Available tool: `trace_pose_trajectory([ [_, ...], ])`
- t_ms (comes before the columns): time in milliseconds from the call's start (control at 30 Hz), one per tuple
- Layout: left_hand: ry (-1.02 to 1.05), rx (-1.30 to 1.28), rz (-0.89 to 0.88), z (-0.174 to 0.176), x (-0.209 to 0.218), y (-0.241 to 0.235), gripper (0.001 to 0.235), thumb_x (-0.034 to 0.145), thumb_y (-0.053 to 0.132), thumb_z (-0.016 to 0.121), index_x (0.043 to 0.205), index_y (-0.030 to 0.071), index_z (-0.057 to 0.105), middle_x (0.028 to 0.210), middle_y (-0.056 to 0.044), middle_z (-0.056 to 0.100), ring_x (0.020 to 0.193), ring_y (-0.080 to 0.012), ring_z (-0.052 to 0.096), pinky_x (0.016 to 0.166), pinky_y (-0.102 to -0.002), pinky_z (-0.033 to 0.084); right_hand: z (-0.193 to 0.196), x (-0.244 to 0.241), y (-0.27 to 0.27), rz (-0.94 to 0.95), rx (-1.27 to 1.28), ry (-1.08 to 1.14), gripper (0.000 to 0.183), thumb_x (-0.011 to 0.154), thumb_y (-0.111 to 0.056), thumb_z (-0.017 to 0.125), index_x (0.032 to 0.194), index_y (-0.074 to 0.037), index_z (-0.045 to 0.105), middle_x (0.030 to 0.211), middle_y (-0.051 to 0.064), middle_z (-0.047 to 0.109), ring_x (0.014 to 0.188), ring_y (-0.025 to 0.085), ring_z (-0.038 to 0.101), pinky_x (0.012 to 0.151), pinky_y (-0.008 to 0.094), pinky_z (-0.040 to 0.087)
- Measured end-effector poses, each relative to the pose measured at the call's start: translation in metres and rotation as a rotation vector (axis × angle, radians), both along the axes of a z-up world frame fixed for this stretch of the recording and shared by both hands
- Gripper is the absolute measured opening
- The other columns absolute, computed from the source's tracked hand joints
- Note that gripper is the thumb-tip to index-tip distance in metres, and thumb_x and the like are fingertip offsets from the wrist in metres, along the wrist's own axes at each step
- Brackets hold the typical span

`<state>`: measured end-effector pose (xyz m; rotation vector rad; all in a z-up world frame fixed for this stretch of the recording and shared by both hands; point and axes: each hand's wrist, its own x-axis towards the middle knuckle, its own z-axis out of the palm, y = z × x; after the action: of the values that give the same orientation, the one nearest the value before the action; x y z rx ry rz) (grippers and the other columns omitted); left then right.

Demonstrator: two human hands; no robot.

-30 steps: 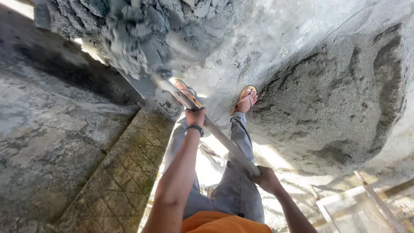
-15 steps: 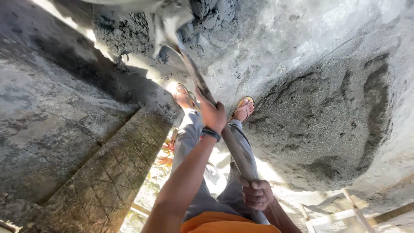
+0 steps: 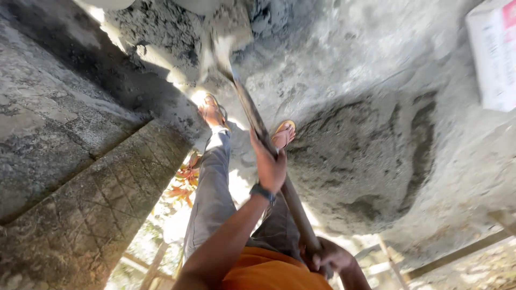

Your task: Mixing cement and sand on the ground using a shovel

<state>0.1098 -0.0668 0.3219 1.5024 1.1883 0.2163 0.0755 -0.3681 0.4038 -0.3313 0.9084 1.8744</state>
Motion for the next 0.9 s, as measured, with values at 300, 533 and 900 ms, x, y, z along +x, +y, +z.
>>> trace_pose_trajectory([
  [300, -0.008, -0.423, 0.052, 0.138, 0.02, -0.002, 0.1, 0.096, 0.013, 0.06, 0.162, 0.015, -0.015, 0.077, -0.012, 0.072, 0.058, -0.0219, 0.068, 0.057, -0.039, 0.057, 0.202, 0.076, 0.083, 1.035, -0.382, -0.96, 0.017, 0.078, -0.022, 0.073, 0.073, -0.012, 0.06, 0.069, -0.003, 0.049, 0.068, 0.01, 0.044, 0.059, 0.031, 0.034],
  [533, 0.032, -0.074, -0.368, 0.089, -0.061, 0.065, 0.069, 0.096, 0.029, 0.056, 0.158, 0.017, 0.027, 0.093, -0.013, 0.07, 0.066, -0.0263, 0.065, 0.063, -0.046, 0.054, 0.201, 0.141, 0.068, 0.664, -0.258, -1.111, 0.026, 0.077, -0.002, 0.078, 0.087, 0.005, 0.055, 0.048, 0.019, 0.053, 0.032, 0.024, 0.049, 0.028, 0.036, 0.036],
  [900, 0.419, -0.272, 0.167, 0.099, -0.351, 0.008, 0.058, 0.092, 0.036, 0.069, 0.143, 0.016, 0.052, 0.112, -0.023, 0.07, 0.095, -0.0399, 0.069, 0.083, -0.048, 0.051, 0.229, 0.264, 0.108, 0.306, 0.122, -0.823, 0.015, 0.084, -0.004, 0.061, 0.096, -0.004, 0.053, 0.057, 0.0, 0.047, 0.035, 0.01, 0.041, 0.036, 0.027, 0.038],
])
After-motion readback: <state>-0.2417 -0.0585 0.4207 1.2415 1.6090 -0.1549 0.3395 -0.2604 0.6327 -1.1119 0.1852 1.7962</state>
